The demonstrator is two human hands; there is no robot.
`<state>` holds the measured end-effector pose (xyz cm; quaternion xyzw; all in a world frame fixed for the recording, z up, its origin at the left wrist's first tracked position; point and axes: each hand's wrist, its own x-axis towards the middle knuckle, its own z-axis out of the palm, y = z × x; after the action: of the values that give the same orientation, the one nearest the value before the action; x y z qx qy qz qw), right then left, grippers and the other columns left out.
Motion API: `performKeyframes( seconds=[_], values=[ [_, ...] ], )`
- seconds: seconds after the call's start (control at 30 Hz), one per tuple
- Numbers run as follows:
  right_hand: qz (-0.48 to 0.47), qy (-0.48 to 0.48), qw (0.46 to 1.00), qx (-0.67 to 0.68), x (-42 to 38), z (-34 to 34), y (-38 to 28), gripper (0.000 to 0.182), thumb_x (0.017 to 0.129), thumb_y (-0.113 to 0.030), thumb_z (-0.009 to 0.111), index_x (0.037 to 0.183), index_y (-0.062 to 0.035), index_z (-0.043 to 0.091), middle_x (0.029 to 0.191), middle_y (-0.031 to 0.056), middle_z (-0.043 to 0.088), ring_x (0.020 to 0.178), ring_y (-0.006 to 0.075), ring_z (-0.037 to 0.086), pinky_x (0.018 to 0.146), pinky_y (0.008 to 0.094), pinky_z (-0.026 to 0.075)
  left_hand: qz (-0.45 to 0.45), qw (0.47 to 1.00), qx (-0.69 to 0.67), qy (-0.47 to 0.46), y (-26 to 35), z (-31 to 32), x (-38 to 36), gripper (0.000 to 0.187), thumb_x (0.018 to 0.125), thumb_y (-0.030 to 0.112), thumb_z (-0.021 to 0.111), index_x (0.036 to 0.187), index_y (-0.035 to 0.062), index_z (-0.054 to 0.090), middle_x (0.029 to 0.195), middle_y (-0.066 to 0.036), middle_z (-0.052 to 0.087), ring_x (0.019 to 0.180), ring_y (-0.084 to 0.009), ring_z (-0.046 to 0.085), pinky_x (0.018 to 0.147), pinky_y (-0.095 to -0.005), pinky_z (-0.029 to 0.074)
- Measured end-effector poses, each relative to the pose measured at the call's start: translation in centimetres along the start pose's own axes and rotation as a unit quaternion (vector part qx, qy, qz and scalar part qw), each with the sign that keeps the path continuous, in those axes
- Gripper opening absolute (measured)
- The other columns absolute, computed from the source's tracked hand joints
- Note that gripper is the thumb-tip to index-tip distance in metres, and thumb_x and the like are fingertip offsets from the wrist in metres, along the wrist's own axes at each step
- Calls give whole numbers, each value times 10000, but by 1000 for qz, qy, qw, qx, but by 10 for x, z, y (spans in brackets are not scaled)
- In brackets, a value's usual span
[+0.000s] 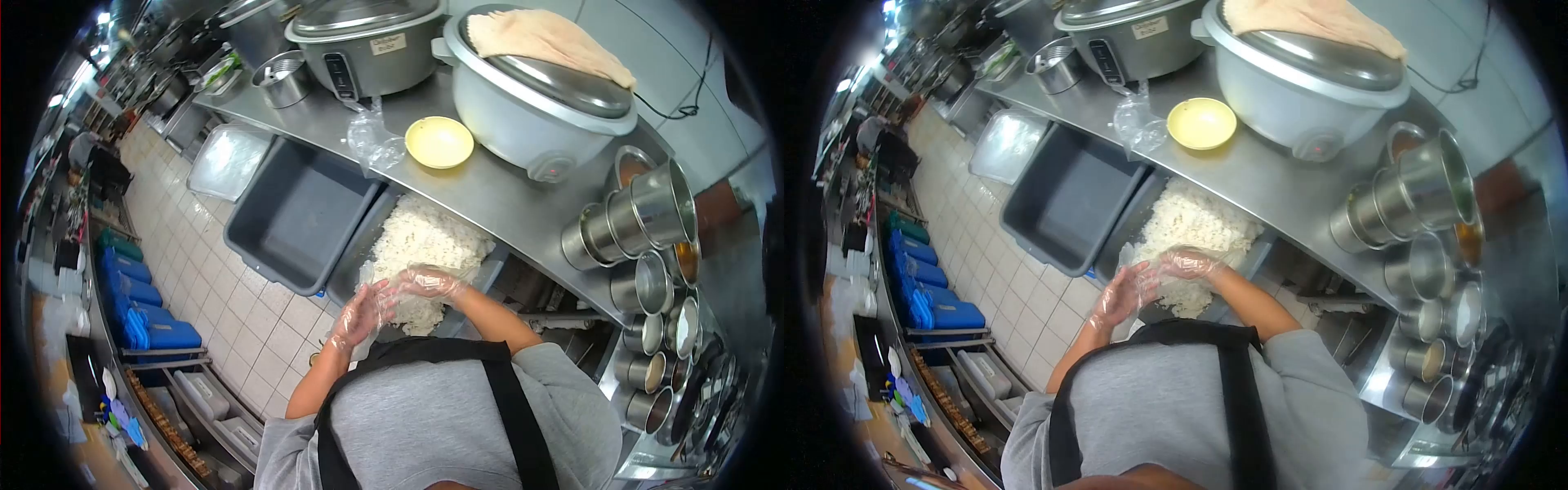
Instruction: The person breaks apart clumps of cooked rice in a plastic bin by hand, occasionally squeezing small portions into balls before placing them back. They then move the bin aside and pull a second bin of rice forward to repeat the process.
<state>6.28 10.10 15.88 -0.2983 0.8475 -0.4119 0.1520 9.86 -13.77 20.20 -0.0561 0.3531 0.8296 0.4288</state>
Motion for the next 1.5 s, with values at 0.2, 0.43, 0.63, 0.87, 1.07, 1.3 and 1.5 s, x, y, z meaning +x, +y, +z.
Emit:
performKeyframes(
  seconds=[0.2,0.43,0.63,0.87,1.07,1.3,1.5],
  values=[
    [168,53,960,-218,11,17,50,178,817,-219,546,907,-99,640,877,138,652,845,340,625,726,451,487,-21,999,-15,32,-18,-24,-26,516,960,264,480,1389,15,336,1342,-128,470,1185,-240,497,990,-400,406],
    [381,-27,904,-195,-11,-28,45,555,728,-272,638,1263,-172,528,1201,182,569,1150,306,534,950,441,439,37,891,208,402,-40,-93,-61,362,922,207,534,1242,36,529,1175,-96,591,1061,-215,555,846,-331,472],
    [99,166,975,-110,-12,-44,-40,546,830,-262,641,1328,-127,464,1294,160,495,1148,349,512,964,430,424,360,676,577,284,22,30,-11,291,847,106,606,1136,77,605,1107,-105,596,1047,-276,565,837,-362,480],
    [27,-30,954,298,-23,-59,-85,616,857,-298,648,1385,-102,398,1349,137,454,1199,259,468,992,367,401,221,617,745,126,53,61,26,267,872,173,588,1106,52,633,948,-180,671,846,-275,670,757,-359,515],
    [121,-36,850,511,-40,-63,-95,772,862,-516,574,1441,-86,298,1427,120,375,1175,221,497,1018,440,351,166,720,660,137,74,50,33,279,866,145,586,1124,47,625,933,-158,682,839,-215,666,781,-323,503],
    [111,-54,815,565,-34,-64,-94,839,854,-592,528,1466,-106,222,1449,142,331,1165,282,501,1014,503,345,20,839,543,19,61,46,28,349,903,259,604,1126,-8,627,892,-118,678,800,-176,646,752,-300,510],
    [120,-31,764,633,-37,-62,-81,872,842,-591,544,1474,-112,179,1463,158,297,1203,330,482,983,526,379,57,882,454,115,59,0,33,295,928,258,572,945,-15,683,759,-69,674,667,-131,644,605,-251,534]
  ],
)
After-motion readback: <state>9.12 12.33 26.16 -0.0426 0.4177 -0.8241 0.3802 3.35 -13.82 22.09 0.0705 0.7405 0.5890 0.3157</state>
